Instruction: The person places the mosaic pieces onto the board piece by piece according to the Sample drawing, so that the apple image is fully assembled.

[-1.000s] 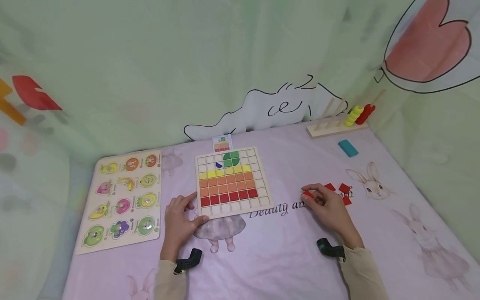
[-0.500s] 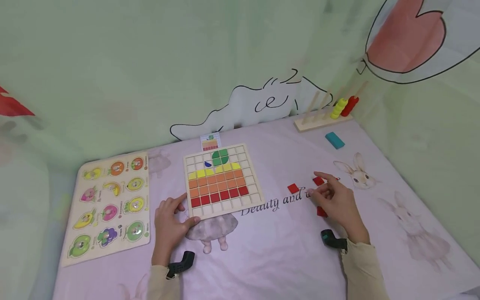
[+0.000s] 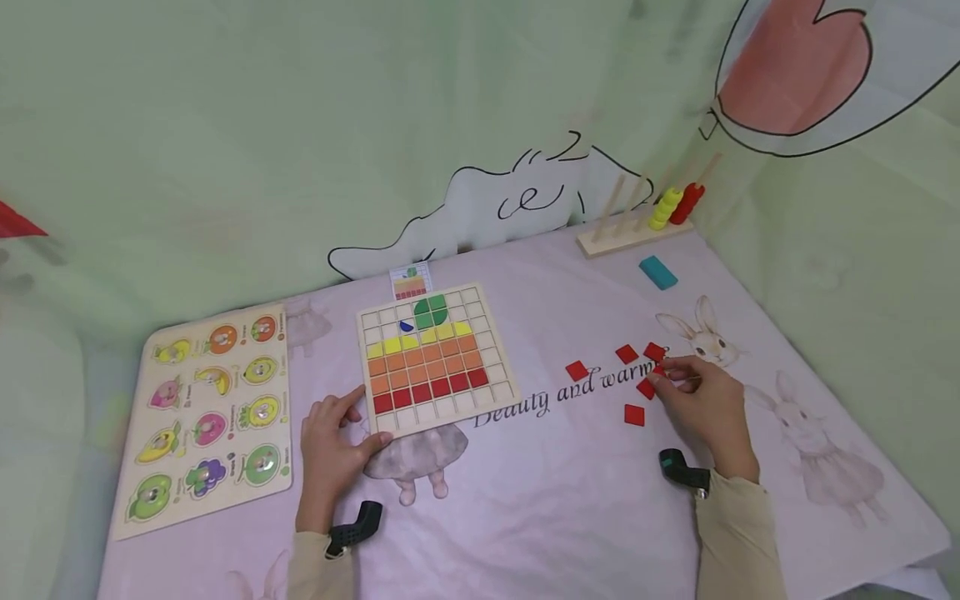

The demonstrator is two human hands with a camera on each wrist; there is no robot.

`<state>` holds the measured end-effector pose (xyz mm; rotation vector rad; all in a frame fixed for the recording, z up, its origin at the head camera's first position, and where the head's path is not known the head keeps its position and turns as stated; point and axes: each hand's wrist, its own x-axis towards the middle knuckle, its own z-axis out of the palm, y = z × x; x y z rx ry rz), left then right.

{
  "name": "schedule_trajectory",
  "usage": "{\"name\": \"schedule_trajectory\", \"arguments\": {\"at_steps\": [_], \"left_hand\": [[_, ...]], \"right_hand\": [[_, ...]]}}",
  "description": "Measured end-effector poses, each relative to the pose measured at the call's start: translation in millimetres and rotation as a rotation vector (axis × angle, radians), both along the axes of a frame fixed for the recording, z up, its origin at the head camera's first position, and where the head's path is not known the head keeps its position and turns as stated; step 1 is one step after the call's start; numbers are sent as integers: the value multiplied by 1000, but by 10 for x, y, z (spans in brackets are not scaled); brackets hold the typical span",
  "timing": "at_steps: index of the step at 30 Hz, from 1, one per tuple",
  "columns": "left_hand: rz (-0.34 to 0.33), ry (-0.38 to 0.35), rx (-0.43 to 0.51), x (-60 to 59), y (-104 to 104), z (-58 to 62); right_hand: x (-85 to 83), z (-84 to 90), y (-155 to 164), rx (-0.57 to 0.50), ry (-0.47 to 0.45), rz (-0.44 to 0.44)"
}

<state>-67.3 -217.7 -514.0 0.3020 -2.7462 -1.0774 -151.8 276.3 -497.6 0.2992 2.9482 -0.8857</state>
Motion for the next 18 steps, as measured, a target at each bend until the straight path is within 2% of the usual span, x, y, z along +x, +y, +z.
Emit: {"name": "schedule_trajectory", "arguments": {"at_steps": [6,14,18], "left_hand": [[2,9,2,-6,5,-1],[7,-1,-2,5,12,5],[1,13,5,14,7,7]], "right_hand": [[-8,32,-45,14,2,26],[41,136,36,-39,-71,136],[54,146,64,-55,-82,155]]}}
